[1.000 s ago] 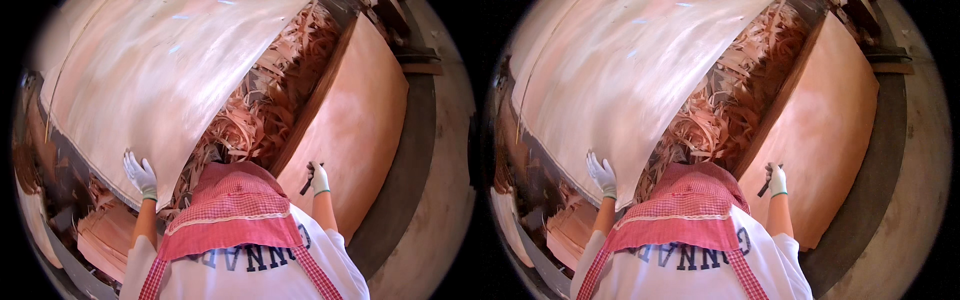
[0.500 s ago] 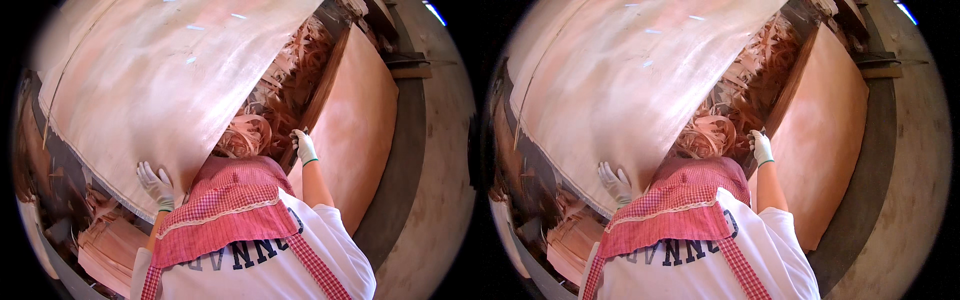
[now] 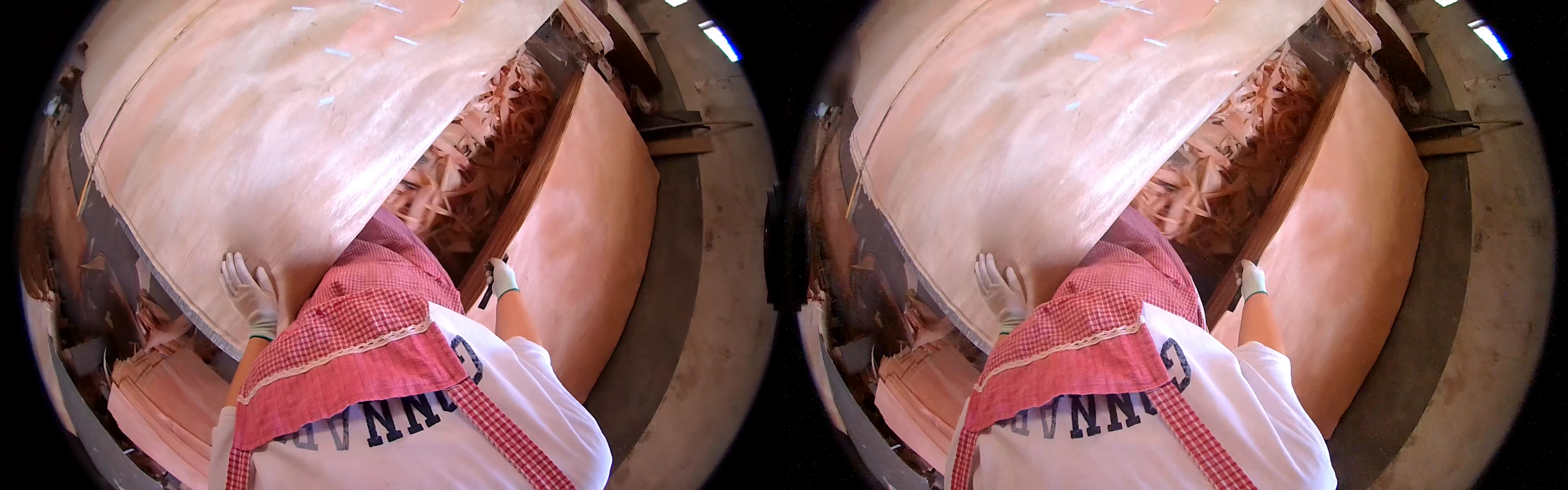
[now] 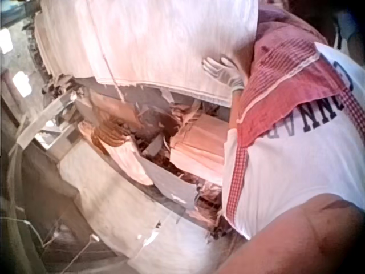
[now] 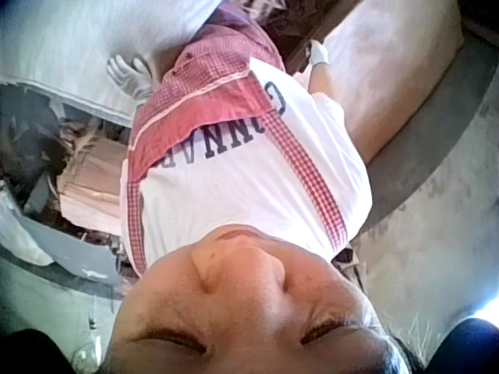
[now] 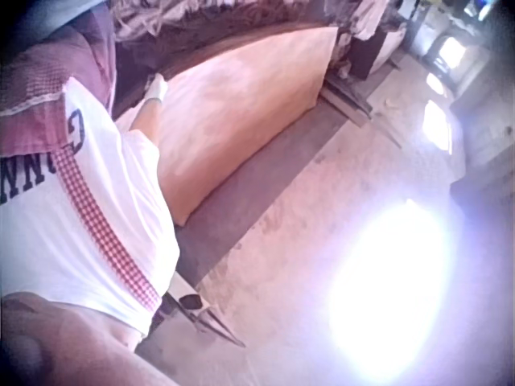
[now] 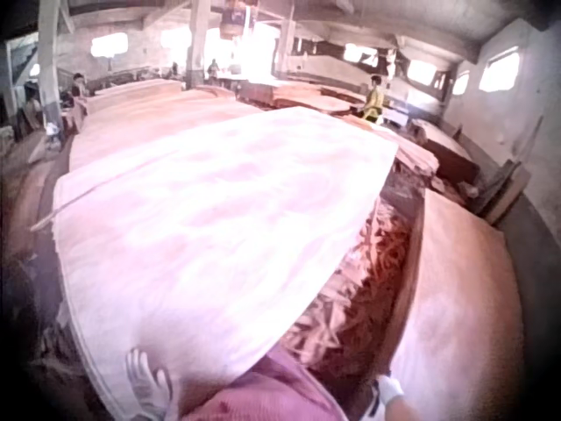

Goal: The person handles large wooden sheets by cutting, scraping, measuring, and applying tape to the surface, and then stacks the sheets on top of each other.

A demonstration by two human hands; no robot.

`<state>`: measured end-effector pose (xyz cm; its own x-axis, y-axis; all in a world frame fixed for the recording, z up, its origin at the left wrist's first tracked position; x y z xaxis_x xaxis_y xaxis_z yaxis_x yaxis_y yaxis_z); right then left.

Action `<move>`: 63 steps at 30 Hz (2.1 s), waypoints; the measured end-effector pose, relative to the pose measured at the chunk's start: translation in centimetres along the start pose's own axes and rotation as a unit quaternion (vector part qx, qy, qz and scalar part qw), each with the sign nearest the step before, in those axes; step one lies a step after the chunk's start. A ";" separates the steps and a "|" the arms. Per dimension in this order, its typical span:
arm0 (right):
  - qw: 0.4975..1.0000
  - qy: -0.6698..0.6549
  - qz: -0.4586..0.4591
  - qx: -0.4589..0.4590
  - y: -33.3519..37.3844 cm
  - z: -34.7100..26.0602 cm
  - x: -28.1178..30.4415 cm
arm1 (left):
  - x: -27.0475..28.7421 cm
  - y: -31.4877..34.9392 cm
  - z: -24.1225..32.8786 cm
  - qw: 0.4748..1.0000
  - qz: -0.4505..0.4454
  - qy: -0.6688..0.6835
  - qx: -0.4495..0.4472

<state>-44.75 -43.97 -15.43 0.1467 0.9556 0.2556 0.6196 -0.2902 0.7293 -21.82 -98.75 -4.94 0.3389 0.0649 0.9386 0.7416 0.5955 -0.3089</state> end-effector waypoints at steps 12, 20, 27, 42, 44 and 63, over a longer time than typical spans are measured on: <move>0.995 0.076 -0.061 -0.025 -1.4 4.2 -1.9 | -0.2 0.6 -0.4 1.000 0.016 -0.018 0.005; 0.992 0.111 -0.065 -0.003 0.6 0.2 -0.4 | 0.4 0.3 0.6 1.000 0.011 -0.019 0.002; 0.977 0.197 -0.071 0.049 -0.5 -1.3 1.1 | 0.6 0.1 1.1 1.000 -0.004 -0.013 0.008; 0.857 0.335 -0.388 0.048 12.0 -2.5 -14.2 | 7.9 3.6 -0.8 0.984 0.053 0.112 0.132; 0.836 0.349 -0.413 0.094 15.4 -2.1 -17.5 | 9.6 6.3 -2.6 0.981 0.067 0.134 0.125; 0.699 0.436 0.038 0.566 39.1 7.4 -44.5 | 16.6 14.5 -38.8 0.936 -0.025 0.287 0.201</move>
<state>-21.38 -97.47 -2.98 -0.0082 0.4029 0.9152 0.9212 0.3590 -0.1498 17.01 -120.10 0.19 0.6499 -0.3437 0.6778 0.5258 0.8473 -0.0745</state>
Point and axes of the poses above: each hand's wrist, its own y-axis away from the middle knuckle, its own x-axis out of the back of the hand, z = x × y, the point moved 3 cm from there along -y, towards the middle knuckle, and after that the axes turned 2 degrees about -z, right-handed, at the moved point
